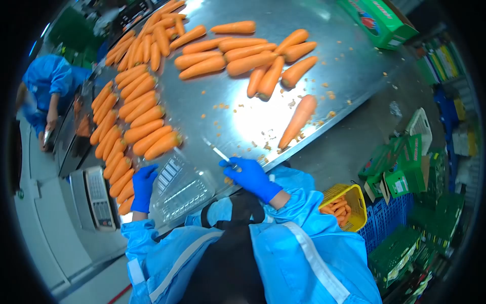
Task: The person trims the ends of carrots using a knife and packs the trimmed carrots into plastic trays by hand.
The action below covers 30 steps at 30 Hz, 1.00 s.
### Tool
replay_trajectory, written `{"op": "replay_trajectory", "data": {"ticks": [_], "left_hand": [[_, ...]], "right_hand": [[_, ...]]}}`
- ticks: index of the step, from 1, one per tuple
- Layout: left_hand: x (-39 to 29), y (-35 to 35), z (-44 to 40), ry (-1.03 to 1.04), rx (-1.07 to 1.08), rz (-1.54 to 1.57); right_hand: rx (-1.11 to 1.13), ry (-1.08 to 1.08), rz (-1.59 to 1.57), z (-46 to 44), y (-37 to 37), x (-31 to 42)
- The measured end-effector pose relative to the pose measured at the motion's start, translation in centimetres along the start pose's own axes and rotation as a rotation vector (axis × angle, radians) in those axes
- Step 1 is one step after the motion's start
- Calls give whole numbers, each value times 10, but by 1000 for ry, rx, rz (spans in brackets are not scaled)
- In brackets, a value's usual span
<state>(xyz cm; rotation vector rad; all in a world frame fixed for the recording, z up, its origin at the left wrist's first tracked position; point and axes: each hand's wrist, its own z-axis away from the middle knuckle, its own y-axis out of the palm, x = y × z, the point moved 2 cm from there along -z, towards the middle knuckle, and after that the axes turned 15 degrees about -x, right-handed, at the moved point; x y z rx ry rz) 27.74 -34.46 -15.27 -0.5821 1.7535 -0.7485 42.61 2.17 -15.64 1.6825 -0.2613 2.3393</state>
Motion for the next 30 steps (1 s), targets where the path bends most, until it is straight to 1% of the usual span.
{"op": "replay_trajectory", "data": {"ticks": [1,3,5,6,9,10,13,14,17,19,20,22,23,27,28,30], "left_hand": [[9,2,-5,-6,27,-73],[18,7,-10,-18,71,-232],[-5,8,-11,117,-1,-423],[-19,8,-13,184,-39,-520],[-52,18,-28,272,-146,-402],[-69,26,-39,272,-155,-309],[-114,61,-79,254,-142,65],[-136,76,-94,265,-149,85],[-188,129,-144,388,-116,157],[-224,170,-173,426,-73,207],[-235,192,-185,372,-28,344],[-256,236,-206,365,23,473],[-267,256,-216,414,29,466],[-266,311,-231,473,105,416],[-266,315,-234,483,123,384],[-275,301,-236,521,143,273]], "right_hand": [[-2,44,-8,2,-3,8],[-32,-2,124,3,-13,21],[-61,-37,231,1,-21,26],[-129,-166,255,-4,-27,8],[-255,-17,142,-5,-50,30],[-310,-33,155,-12,-58,15],[-394,-13,82,-21,-79,33],[-413,22,85,-22,-85,48],[-465,65,-29,-35,-100,52],[-509,62,29,-44,-114,60],[-532,62,55,-50,-121,63],[-673,28,-59,-69,-139,65],[-744,13,-118,-80,-150,65],[-810,10,-167,-125,-179,82],[-825,-1,-34,-135,-183,87],[-843,-25,236,-153,-186,96]]}}
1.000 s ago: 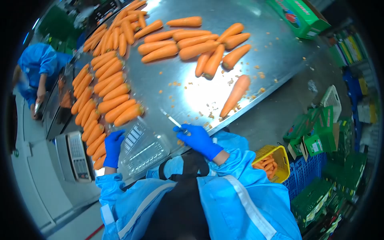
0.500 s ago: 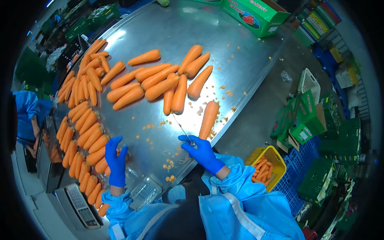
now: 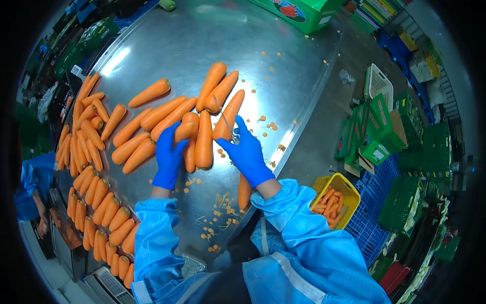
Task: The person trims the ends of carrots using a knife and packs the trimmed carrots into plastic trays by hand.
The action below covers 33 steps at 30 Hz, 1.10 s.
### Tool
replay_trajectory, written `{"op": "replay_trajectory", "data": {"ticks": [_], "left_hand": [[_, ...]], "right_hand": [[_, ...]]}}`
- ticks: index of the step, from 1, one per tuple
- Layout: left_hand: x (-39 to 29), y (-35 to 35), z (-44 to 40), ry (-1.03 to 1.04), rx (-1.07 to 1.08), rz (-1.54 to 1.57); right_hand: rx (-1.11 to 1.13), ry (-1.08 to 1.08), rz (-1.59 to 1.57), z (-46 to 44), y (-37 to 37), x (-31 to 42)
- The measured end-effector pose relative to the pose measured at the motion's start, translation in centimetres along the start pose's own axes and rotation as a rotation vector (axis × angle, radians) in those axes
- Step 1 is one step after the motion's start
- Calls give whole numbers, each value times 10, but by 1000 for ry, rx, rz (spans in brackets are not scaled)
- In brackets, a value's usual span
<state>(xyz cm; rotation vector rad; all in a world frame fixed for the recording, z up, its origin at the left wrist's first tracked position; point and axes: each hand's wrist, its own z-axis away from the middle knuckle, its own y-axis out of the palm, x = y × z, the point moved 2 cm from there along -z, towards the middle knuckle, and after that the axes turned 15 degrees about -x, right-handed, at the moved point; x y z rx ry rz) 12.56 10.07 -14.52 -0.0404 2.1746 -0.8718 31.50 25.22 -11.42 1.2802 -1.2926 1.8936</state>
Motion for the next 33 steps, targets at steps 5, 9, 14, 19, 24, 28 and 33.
{"op": "replay_trajectory", "data": {"ticks": [5,9,14,19,24,28,33], "left_hand": [[-27,-53,47,-704,-236,558],[-28,-77,105,-1098,-272,1041],[-52,-84,158,-1321,-149,1290],[-69,-84,167,-1393,-94,1392],[-90,-70,154,-1370,-282,1397],[-86,-67,171,-1301,-232,1150],[-104,-97,187,-956,-176,859]], "right_hand": [[7,41,99,-12,36,-3],[29,174,80,-18,36,-1],[168,526,-672,9,-5,-3],[504,748,-1113,91,-52,-8],[674,197,-614,143,-60,8],[759,-27,-268,169,-58,3],[758,-42,-279,200,-57,-5]]}}
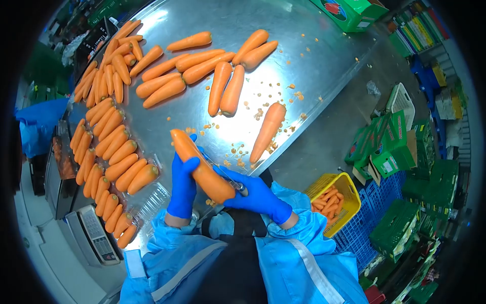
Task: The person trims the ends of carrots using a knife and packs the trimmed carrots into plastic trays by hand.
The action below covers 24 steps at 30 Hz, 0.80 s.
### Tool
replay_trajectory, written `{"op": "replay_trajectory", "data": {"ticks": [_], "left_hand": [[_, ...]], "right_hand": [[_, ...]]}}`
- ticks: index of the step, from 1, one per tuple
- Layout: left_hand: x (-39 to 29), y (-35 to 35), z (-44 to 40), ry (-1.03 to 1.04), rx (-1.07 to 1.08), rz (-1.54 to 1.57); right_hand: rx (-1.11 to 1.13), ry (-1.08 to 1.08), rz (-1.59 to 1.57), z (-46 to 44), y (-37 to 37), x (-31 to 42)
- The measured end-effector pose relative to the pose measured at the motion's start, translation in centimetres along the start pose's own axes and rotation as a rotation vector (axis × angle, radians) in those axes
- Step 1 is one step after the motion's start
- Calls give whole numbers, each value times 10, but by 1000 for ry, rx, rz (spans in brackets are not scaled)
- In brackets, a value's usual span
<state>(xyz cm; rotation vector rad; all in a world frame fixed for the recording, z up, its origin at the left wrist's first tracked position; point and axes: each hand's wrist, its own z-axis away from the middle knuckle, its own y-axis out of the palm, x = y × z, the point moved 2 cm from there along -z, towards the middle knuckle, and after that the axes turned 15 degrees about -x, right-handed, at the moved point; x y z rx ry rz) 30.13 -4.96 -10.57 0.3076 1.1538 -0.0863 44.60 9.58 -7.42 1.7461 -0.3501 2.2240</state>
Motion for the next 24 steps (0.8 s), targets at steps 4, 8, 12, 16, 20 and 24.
{"op": "replay_trajectory", "data": {"ticks": [4,8,12,16,20,24], "left_hand": [[-18,-8,30,296,9,-338],[-43,-4,51,387,58,-463],[-58,-2,63,526,32,-558],[-59,-4,65,577,42,-541],[-59,-5,67,563,31,-548],[-49,-15,64,543,89,-565]], "right_hand": [[-94,12,92,8,-8,7],[-155,-287,580,12,-28,44],[-55,-410,799,13,-39,63],[-15,-410,813,12,-40,66],[-10,-423,849,13,-38,63],[-29,-404,783,7,-47,35]]}}
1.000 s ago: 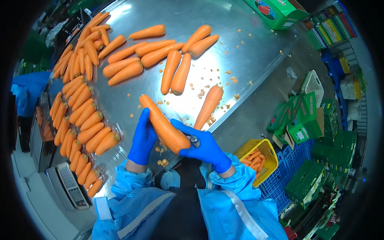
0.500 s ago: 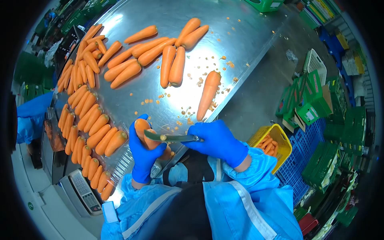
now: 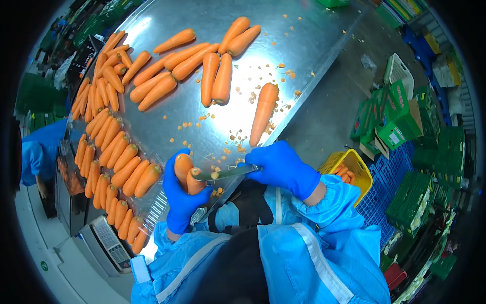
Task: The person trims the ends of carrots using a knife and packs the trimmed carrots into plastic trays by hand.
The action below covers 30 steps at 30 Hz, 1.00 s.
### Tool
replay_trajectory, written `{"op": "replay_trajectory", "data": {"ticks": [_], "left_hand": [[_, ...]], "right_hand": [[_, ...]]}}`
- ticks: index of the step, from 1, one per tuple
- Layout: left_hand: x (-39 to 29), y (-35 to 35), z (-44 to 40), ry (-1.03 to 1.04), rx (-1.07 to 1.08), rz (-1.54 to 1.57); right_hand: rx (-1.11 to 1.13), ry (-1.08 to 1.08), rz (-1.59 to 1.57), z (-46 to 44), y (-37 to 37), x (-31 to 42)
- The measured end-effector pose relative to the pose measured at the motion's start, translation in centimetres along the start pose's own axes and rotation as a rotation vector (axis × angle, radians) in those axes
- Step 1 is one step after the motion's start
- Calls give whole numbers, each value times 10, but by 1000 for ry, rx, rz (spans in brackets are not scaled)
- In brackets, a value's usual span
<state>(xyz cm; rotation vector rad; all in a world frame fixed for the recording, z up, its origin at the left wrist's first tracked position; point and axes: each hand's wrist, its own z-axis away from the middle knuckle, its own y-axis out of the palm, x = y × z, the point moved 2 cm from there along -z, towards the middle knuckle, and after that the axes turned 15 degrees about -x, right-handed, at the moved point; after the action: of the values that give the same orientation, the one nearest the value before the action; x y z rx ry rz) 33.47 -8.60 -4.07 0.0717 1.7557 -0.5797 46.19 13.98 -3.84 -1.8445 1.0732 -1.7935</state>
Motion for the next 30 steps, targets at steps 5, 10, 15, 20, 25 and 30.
{"op": "replay_trajectory", "data": {"ticks": [5,10,15,20,25,30], "left_hand": [[11,-2,9,-107,69,51],[-8,-22,2,-233,110,37],[-15,-6,2,-81,110,24],[-18,-6,0,-27,107,-34],[-20,-8,0,-24,110,-73],[-28,-7,-5,-36,115,-101]], "right_hand": [[-144,378,-195,11,14,-43],[-94,344,-148,-2,-15,-21],[-10,-59,20,-28,-16,34],[45,-70,86,-33,-16,36],[73,-72,150,-34,-17,36],[44,-89,173,-35,-16,36]]}}
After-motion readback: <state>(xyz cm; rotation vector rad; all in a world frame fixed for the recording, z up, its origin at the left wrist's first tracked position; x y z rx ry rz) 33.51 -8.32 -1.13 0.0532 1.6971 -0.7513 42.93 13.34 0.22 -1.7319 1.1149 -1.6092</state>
